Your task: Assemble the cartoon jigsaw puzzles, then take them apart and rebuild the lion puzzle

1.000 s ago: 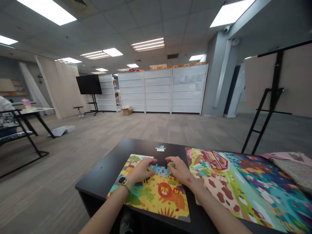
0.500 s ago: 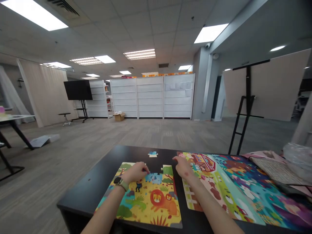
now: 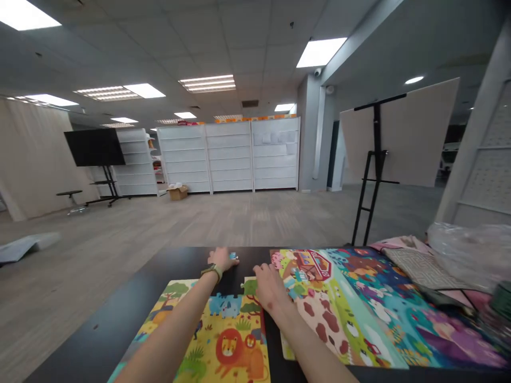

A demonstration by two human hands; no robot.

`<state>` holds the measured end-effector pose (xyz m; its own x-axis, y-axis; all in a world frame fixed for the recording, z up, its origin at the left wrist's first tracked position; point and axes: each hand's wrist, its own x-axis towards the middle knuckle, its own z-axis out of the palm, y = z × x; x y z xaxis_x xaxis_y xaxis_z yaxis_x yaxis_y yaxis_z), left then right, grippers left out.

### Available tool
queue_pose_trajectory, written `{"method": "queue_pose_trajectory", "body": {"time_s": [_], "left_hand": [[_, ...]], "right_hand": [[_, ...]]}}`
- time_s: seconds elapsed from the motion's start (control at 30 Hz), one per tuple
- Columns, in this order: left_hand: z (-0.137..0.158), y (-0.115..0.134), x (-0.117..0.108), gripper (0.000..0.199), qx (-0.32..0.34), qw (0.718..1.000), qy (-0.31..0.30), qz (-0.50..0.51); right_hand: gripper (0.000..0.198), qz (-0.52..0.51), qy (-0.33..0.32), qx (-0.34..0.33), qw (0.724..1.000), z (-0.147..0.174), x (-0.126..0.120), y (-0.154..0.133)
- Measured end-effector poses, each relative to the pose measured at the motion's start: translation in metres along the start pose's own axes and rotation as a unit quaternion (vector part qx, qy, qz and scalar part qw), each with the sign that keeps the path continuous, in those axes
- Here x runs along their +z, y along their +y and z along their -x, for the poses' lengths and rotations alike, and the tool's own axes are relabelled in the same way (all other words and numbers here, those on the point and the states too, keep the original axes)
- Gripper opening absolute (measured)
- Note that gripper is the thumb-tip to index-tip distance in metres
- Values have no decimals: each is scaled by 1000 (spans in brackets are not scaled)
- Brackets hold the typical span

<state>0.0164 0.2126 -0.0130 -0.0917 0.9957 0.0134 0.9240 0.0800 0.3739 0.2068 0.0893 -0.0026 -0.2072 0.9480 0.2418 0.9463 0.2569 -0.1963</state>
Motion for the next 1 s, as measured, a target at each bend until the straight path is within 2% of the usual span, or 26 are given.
{"method": "queue_pose_trajectory", "body": {"time_s": [0.07, 0.2, 0.3, 0.4, 0.47, 0.53, 0.63, 0.77, 0.87, 1.0], "left_hand": [[-12, 2, 0, 35, 5, 1000, -26, 16], [-16, 2, -1, 34, 36, 996, -36, 75], [-5, -3, -1, 35, 64, 990, 1, 126], [10, -9, -3, 32, 81, 977, 52, 188], [20, -13, -6, 31, 85, 963, 83, 241], [31, -19, -10, 36, 89, 942, 110, 304], [52, -33, -17, 40, 104, 902, 133, 398], [80, -56, -26, 43, 127, 858, 115, 485], [92, -67, -33, 48, 137, 841, 88, 516], [99, -73, -38, 49, 158, 836, 65, 522]], "right_hand": [[39, -5, -3, -5, 1000, 3, -1, -6], [37, -14, -6, -5, 1000, 4, -7, -6], [39, -17, 3, 30, 999, 2, -14, 8], [41, -18, 4, 102, 995, 1, -20, 29], [40, -18, -8, 152, 988, 2, -21, 42], [36, -20, -17, 174, 984, 3, -20, 53], [32, -20, -11, 170, 985, 2, -16, 61], [31, -26, -1, 150, 988, -3, -9, 65], [28, -45, 4, 137, 990, -6, -7, 70], [27, -92, 32, 128, 987, -9, -10, 78]]}}
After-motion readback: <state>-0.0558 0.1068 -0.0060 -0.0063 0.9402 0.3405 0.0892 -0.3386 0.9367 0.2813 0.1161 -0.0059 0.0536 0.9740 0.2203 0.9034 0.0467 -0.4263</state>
